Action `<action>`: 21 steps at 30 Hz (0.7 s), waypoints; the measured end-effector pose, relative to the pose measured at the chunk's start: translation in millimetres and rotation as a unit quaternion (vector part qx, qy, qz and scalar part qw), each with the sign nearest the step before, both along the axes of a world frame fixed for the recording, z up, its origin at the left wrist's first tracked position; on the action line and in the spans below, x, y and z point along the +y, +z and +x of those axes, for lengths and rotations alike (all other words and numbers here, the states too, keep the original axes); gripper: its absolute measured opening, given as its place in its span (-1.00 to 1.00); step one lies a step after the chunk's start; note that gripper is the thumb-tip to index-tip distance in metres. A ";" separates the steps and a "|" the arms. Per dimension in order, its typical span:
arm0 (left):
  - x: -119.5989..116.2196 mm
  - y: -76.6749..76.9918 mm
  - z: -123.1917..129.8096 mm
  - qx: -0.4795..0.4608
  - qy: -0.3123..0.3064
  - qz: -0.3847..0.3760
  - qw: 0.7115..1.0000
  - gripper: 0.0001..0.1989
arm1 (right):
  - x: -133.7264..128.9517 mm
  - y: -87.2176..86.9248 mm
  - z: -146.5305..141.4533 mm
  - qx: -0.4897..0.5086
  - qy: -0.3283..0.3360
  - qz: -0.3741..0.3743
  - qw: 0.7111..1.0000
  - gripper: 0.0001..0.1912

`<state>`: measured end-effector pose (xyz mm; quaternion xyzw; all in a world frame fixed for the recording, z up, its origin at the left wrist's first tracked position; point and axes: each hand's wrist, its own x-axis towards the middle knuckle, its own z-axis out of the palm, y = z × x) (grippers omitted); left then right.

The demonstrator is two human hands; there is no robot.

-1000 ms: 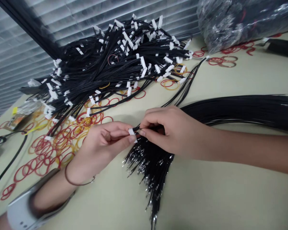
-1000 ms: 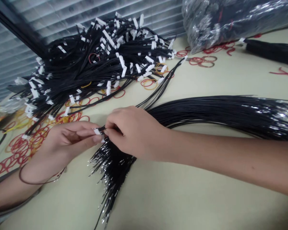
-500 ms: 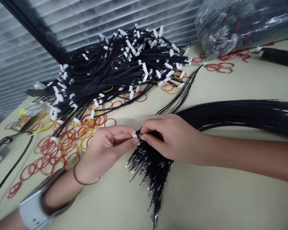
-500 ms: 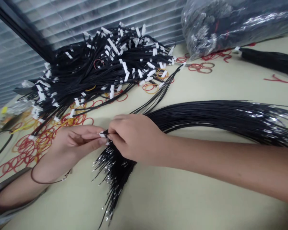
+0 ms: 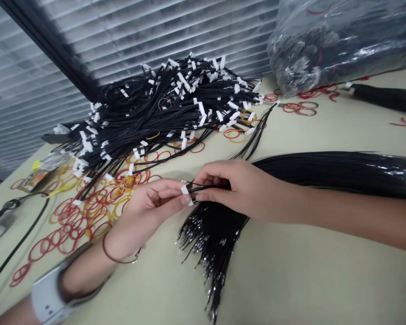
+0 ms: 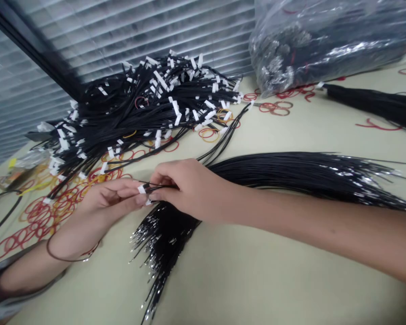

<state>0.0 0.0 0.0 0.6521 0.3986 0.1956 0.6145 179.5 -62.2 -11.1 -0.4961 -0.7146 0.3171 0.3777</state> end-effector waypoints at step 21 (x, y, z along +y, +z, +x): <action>0.9 -8.1 6.6 -0.018 -0.005 0.012 1.000 -0.92 | -4.1 -8.8 2.6 -0.070 -0.095 0.180 0.977 -0.91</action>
